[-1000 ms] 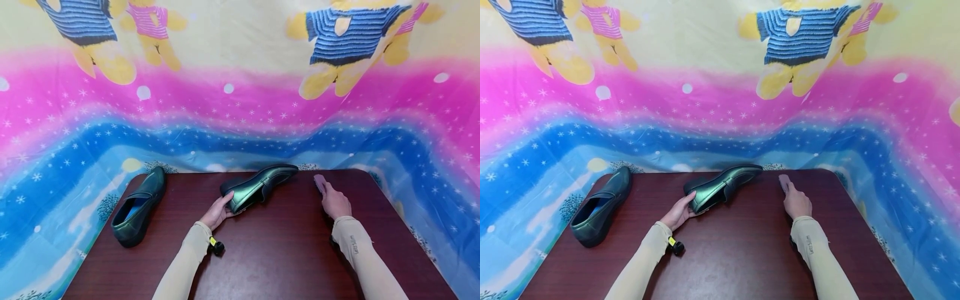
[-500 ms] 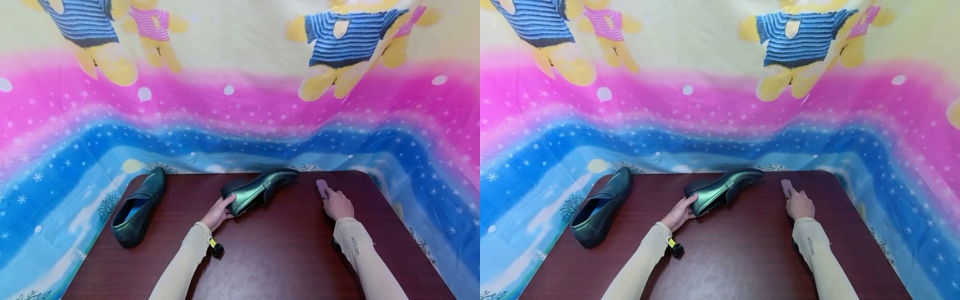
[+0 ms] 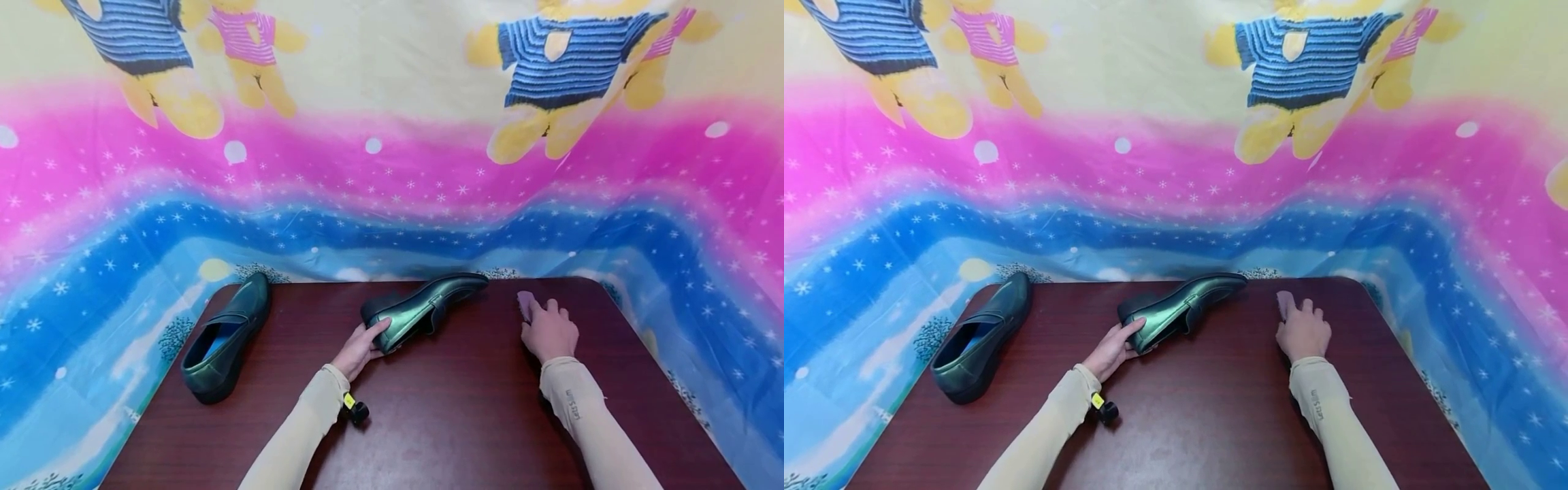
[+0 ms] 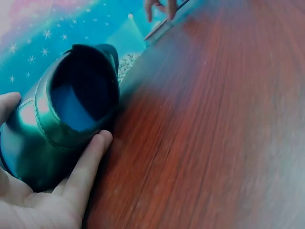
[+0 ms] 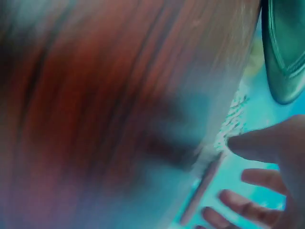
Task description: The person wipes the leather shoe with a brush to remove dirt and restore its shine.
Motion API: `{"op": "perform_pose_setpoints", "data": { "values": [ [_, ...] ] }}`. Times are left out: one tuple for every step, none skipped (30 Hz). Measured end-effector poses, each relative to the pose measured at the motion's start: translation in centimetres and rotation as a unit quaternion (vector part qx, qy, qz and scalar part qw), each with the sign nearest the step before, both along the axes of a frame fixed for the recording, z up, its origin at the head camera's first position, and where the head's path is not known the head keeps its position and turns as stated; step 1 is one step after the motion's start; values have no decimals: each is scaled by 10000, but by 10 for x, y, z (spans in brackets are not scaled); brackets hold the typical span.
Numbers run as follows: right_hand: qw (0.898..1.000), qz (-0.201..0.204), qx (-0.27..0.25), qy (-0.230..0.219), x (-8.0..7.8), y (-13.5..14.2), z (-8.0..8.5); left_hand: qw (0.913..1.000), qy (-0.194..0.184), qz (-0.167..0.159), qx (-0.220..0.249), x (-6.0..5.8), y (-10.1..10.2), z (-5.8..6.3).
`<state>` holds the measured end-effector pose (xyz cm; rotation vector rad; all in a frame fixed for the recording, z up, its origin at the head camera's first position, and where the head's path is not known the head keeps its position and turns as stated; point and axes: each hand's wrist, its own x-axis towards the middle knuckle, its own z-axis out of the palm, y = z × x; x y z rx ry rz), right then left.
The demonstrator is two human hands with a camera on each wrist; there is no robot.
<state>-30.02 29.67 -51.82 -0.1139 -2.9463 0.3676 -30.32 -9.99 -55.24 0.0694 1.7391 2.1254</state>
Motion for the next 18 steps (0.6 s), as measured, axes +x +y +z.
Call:
{"op": "perform_pose_setpoints", "data": {
  "values": [
    [9996,89,-36,259,0,-6,2,10000,20,11,-6,1,1,1],
    [9985,213,-79,503,-1,-12,4,10000,12,34,9,2,3,2],
    [9967,383,-144,703,-2,-20,6,10000,10,61,21,3,4,3],
    [9946,591,-239,820,-3,-29,8,9999,2,102,32,4,5,5],
    [9925,816,-365,830,-4,-39,10,9999,-6,152,61,5,7,6],
    [9900,1065,-529,761,-4,-50,11,9997,-12,195,115,6,8,8],
    [9865,1329,-713,638,-5,-61,13,9995,-26,240,191,7,9,10],
    [9828,1555,-896,431,-6,-71,13,9991,-94,297,298,8,10,11],
    [9784,1737,-1108,193,-6,-81,13,9985,-168,336,394,9,11,12],
    [9741,1839,-1318,-51,-7,-90,13,9978,-256,361,491,10,12,13],
    [9703,1902,-1482,-220,-7,-98,12,9969,-364,361,601,11,12,14],
    [9676,1913,-1615,-327,-8,-105,10,9960,-467,323,691,12,12,14],
    [9671,1896,-1660,-347,-10,-112,8,9955,-569,279,706,13,12,15],
    [9679,1840,-1686,-307,-11,-118,7,9951,-670,209,690,14,11,16],
    [9690,1801,-1678,-194,-13,-123,5,9951,-760,113,623,14,10,17],
    [9710,1738,-1643,-53,-15,-128,4,9955,-810,-7,484,14,8,18],
    [9725,1691,-1596,118,-17,-132,3,9959,-842,-141,283,15,5,20],
    [9740,1637,-1542,282,-18,-136,3,9962,-825,-269,-37,15,2,21]
  ]
}}
